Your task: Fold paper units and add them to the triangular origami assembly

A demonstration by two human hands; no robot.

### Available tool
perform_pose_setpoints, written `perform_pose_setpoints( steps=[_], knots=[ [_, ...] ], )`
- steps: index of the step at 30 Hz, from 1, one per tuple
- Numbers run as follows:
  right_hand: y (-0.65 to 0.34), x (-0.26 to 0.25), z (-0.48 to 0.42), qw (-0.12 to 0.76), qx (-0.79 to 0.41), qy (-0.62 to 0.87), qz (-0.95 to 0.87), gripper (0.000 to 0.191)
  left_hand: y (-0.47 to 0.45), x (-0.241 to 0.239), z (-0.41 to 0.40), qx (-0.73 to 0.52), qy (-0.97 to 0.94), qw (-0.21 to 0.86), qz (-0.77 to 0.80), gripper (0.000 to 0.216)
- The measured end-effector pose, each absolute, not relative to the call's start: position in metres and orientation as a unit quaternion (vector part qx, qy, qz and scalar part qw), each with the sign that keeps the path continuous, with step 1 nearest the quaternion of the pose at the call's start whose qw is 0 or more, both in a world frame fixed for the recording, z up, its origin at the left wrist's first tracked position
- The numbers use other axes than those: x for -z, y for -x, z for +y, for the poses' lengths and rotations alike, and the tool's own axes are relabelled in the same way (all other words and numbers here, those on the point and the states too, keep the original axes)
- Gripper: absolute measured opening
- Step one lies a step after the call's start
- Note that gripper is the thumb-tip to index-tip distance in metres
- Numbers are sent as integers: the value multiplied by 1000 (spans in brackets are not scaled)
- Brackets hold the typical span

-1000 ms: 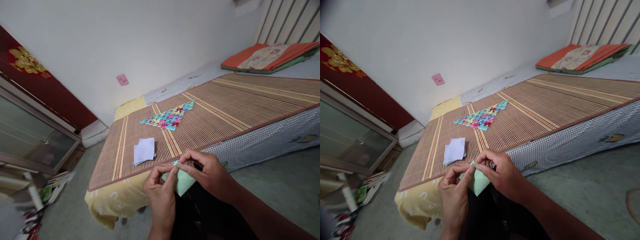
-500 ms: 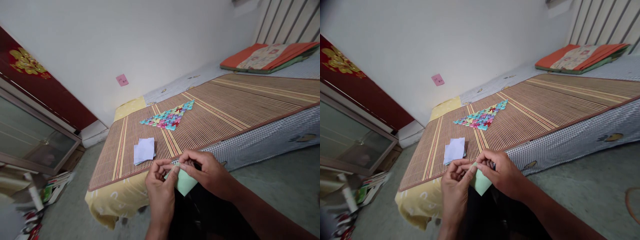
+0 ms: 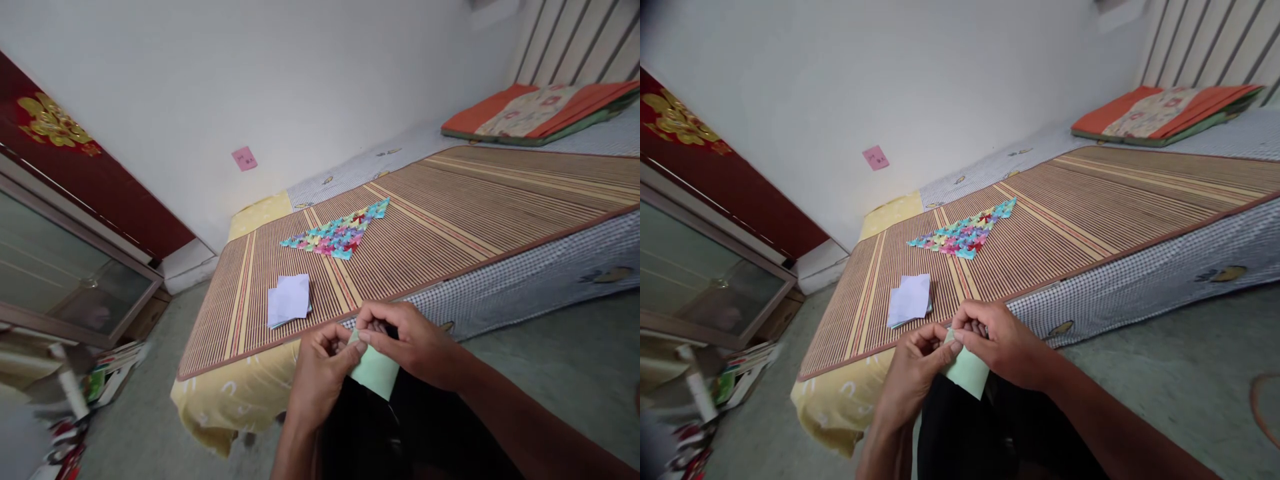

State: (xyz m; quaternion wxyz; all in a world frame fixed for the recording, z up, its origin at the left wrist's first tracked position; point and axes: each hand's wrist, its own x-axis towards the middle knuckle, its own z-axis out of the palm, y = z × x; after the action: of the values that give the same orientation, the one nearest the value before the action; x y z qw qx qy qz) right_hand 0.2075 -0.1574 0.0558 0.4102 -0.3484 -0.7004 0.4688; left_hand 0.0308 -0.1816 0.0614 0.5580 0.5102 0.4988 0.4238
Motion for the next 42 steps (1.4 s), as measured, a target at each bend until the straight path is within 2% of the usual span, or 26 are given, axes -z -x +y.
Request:
perform_pose_setpoints(
  steps=[4, 12, 30, 37, 42],
  knots=[
    [-206, -49, -154, 417, -512, 349, -665, 11, -31, -56, -182, -455, -457, 595, 479, 31],
    [-205, -37, -154, 427, -602, 317, -596, 30, -30, -52, -181, -510, -379, 618, 463, 32],
    [-213, -42, -151, 391, -491, 363, -688, 22, -29, -57, -184, -460, -438, 608, 476, 32],
    [-219, -38, -148, 394, -533, 335, -670, 26, -22, -57, -185, -444, -451, 619, 464, 25],
    [-219, -40, -149, 386, -549, 320, -668, 28, -25, -63, -187, -439, -470, 590, 488, 33]
  ],
)
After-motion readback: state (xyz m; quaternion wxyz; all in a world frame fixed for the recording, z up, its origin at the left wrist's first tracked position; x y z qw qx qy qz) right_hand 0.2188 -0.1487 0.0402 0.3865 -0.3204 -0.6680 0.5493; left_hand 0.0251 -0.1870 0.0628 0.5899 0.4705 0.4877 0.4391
